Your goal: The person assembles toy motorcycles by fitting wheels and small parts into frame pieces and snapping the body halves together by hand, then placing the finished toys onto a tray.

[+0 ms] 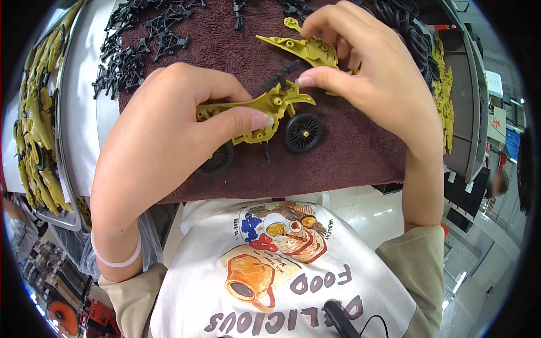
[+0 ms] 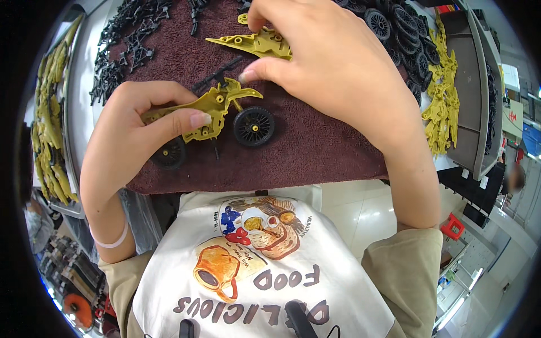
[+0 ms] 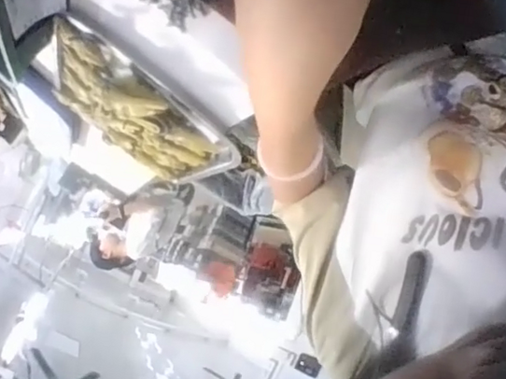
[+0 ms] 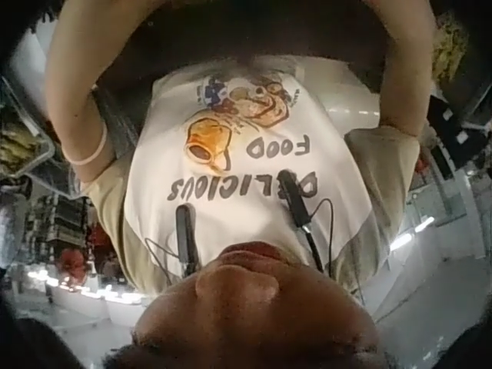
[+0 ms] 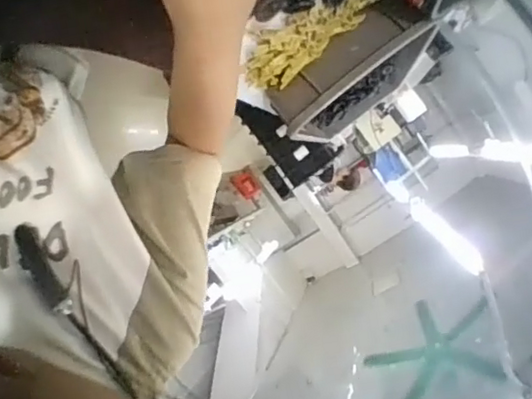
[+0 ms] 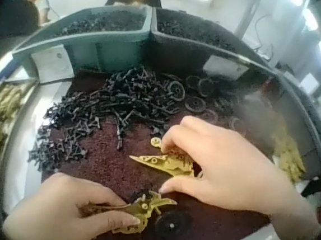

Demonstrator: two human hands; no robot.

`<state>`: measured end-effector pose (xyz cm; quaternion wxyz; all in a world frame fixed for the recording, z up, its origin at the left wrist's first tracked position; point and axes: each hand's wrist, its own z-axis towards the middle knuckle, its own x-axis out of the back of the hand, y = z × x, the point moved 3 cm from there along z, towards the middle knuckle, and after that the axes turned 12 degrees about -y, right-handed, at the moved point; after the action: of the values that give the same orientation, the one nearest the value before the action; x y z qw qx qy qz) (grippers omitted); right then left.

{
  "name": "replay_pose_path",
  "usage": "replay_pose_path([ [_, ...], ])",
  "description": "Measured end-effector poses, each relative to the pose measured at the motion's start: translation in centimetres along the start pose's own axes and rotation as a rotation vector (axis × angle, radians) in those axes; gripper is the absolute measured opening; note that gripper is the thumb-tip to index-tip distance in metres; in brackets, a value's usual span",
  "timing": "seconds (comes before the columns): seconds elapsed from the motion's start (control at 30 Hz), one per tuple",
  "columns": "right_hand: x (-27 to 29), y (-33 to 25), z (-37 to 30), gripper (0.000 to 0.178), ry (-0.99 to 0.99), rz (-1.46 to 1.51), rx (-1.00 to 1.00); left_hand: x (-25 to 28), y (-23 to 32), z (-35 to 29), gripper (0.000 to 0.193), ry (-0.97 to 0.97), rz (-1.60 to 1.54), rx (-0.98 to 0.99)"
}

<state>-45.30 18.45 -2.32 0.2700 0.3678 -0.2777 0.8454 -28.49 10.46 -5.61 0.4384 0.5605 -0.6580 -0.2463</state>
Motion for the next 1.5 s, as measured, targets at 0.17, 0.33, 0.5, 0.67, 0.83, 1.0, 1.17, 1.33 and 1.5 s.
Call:
replay_pose_path([
  [0.17,0.8,-0.6,1.1,0.026,-0.585,-0.057,-0.988,0.3,-0.4,-1.0,0.021,0.303,0.496,-0.209],
  [0.33,3.0,-0.3,0.2,0.019,-0.473,-0.165,-1.071,3.5,-0.9,-5.1,0.022,0.442,0.605,-0.245],
  [0.5,2.5,-2.4,2.6,0.028,-0.581,0.293,-1.004,2.7,-2.7,-7.8,0.031,0.658,0.278,-0.316],
  [0.67,-3.1,-3.4,2.5,0.023,-0.380,0.358,-0.674,0.0,-1.9,-7.0,0.065,0.599,0.464,-0.508],
  [0.83,-4.2,-3.8,2.4,0.022,-0.352,0.198,-0.474,-2.1,-3.2,-5.0,0.054,0.604,0.514,-0.460],
  [1.0,-4.0,-2.7,0.7,0.027,-0.378,-0.197,-0.188,-2.5,-3.7,-4.7,0.049,0.622,0.572,-0.408],
  [1.17,-3.2,-4.0,-0.2,0.034,-0.334,-0.004,-0.567,-2.5,-3.7,-4.6,0.052,0.604,0.553,-0.390],
  [1.33,-2.9,-4.5,-0.8,0.040,-0.348,-0.083,-0.566,-2.7,-3.5,-4.2,0.052,0.599,0.536,-0.395],
  [1.5,-3.4,-4.6,-1.2,0.037,-0.258,-0.101,-0.570,-2.3,-4.0,-4.2,0.050,0.686,0.521,-0.503],
])
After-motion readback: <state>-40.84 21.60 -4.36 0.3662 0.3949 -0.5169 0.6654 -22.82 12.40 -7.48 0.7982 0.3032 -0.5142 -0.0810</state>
